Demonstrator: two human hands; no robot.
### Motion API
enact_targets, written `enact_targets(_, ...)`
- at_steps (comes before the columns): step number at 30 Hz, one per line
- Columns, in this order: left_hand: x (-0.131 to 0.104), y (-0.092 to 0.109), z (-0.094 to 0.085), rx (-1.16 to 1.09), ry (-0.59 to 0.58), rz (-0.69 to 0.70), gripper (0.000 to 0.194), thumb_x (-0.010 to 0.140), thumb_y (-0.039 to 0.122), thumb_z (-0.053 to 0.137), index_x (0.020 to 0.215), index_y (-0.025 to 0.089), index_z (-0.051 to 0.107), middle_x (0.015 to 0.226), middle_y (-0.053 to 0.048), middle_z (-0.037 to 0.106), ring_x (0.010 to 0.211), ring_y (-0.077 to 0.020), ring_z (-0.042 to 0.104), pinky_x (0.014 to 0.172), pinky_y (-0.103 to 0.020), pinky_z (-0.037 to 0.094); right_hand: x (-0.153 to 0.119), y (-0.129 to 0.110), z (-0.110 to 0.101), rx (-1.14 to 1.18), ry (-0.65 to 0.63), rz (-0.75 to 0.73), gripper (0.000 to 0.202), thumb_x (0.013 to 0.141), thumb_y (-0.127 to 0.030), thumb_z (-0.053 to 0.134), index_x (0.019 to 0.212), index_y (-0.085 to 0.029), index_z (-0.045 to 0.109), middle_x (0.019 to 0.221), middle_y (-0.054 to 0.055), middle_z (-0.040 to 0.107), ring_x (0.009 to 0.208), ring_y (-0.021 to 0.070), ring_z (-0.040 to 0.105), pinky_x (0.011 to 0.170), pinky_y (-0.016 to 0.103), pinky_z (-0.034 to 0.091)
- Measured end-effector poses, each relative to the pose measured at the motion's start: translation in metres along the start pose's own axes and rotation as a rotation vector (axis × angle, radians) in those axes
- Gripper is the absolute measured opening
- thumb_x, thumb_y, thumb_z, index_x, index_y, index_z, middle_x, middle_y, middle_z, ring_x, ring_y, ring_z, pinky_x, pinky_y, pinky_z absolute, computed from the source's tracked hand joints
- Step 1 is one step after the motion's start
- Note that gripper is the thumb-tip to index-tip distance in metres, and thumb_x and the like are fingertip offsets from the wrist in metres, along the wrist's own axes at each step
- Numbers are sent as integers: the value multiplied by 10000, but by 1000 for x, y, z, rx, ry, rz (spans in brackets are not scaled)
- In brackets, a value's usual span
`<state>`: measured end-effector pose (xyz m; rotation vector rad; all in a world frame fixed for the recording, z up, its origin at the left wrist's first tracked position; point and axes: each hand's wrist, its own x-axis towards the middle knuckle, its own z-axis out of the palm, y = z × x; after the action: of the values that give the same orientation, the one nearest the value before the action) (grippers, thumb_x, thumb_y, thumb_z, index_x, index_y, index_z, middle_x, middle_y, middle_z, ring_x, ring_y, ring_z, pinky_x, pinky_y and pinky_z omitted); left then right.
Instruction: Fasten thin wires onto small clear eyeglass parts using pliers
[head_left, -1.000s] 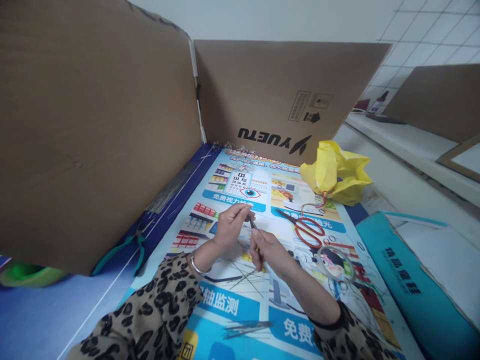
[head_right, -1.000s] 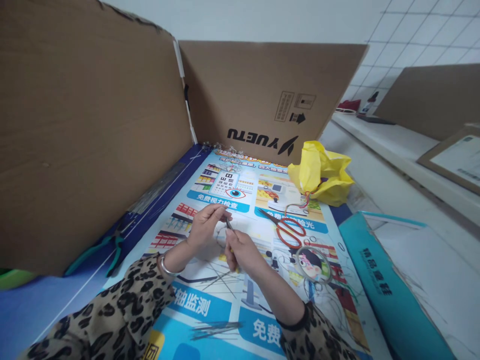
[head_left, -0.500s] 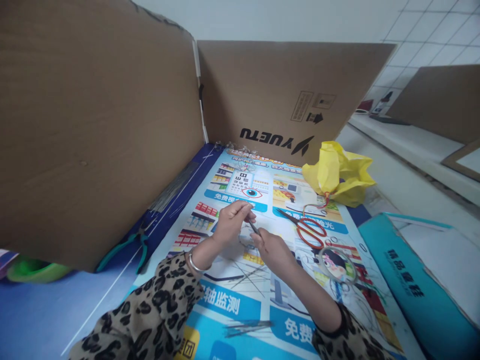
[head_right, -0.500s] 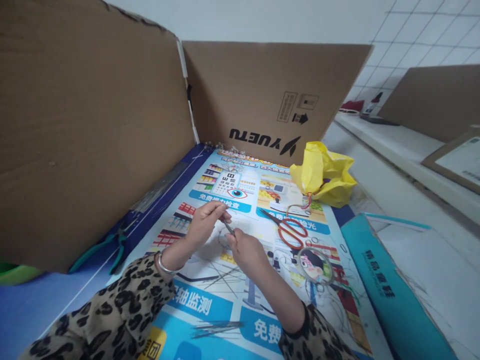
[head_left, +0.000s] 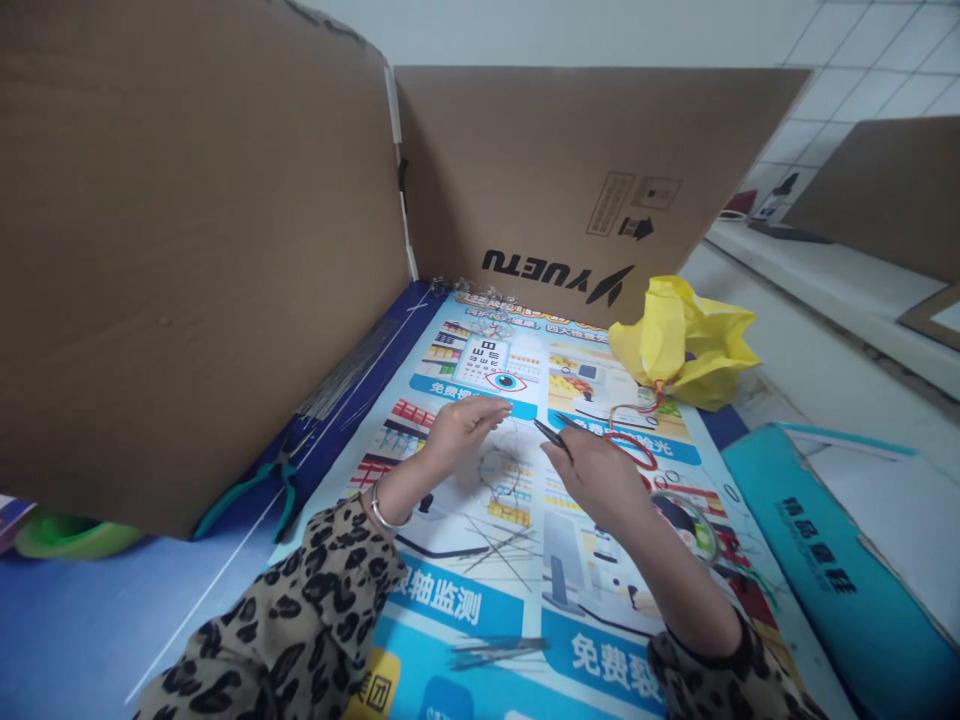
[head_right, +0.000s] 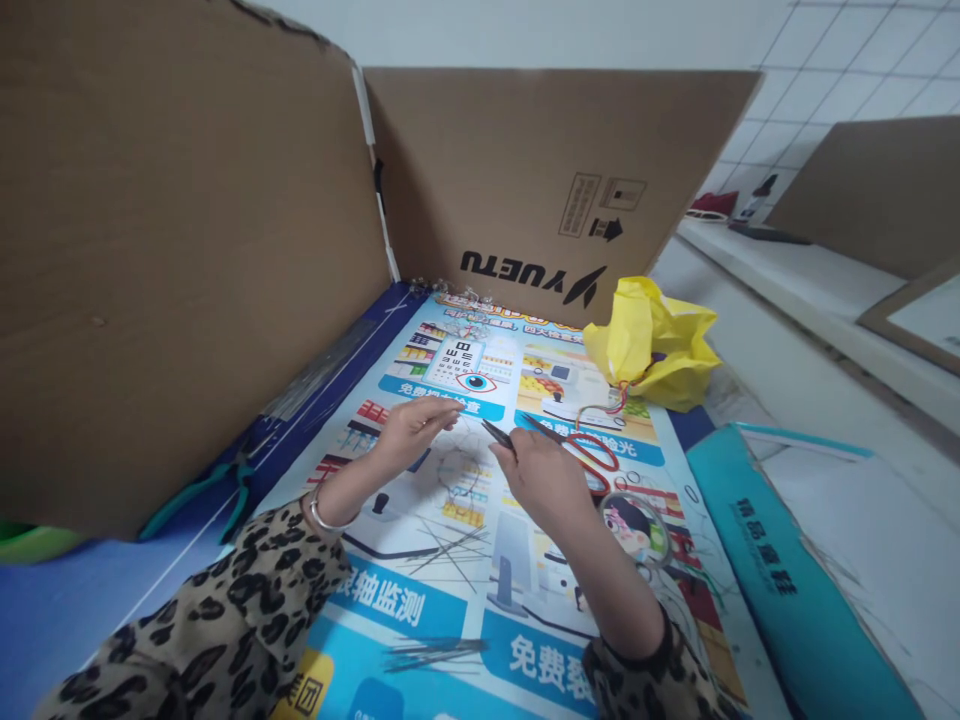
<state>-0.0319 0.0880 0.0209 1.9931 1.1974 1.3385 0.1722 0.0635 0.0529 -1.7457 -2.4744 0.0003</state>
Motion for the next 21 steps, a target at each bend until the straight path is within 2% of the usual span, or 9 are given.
enact_targets(4, -3, 1, 2, 125, -66, 52, 221, 832, 295, 496, 962, 257, 671, 969, -44, 685, 890, -168, 619, 808, -312, 468, 2, 3, 6, -76, -6, -56, 368, 895, -448, 281, 845, -185, 533, 840, 74, 624, 773, 192, 577, 566, 274, 280)
enact_targets(9, -7, 2, 7, 110, -146, 57, 227, 826, 317, 505, 969, 254, 670, 969, -45, 686, 878, -167, 625, 799, -302, 466, 1, -5, 16, -118, -54, -61, 353, 893, -451, 301, 873, -191, 540, 835, 75, 644, 752, 196, 599, 552, 267, 291)
enact_targets(13, -7, 3, 8, 135, -182, 3, 274, 839, 363, 473, 1004, 241, 655, 1004, -53, 678, 920, -178, 622, 809, -297, 461, 1, -7, 24, -126, -89, -31, 390, 890, -490, 288, 902, -193, 540, 804, 81, 660, 678, 195, 617, 528, 262, 292)
enact_targets(17, -4, 1, 5, 161, -231, -43, 299, 858, 376, 434, 1001, 216, 642, 1021, -58, 667, 941, -182, 609, 824, -301, 450, -2, 0, 35, -160, -56, -23, 382, 891, -483, 296, 899, -186, 536, 800, 79, 660, 687, 201, 624, 527, 256, 300)
enact_targets(21, -3, -11, 5, 270, -229, -8, 234, 830, 321, 497, 978, 194, 626, 986, -67, 648, 970, -199, 559, 866, -336, 414, -8, 11, 44, -203, -45, 7, 378, 886, -477, 320, 860, -170, 539, 790, 102, 650, 695, 201, 617, 525, 260, 299)
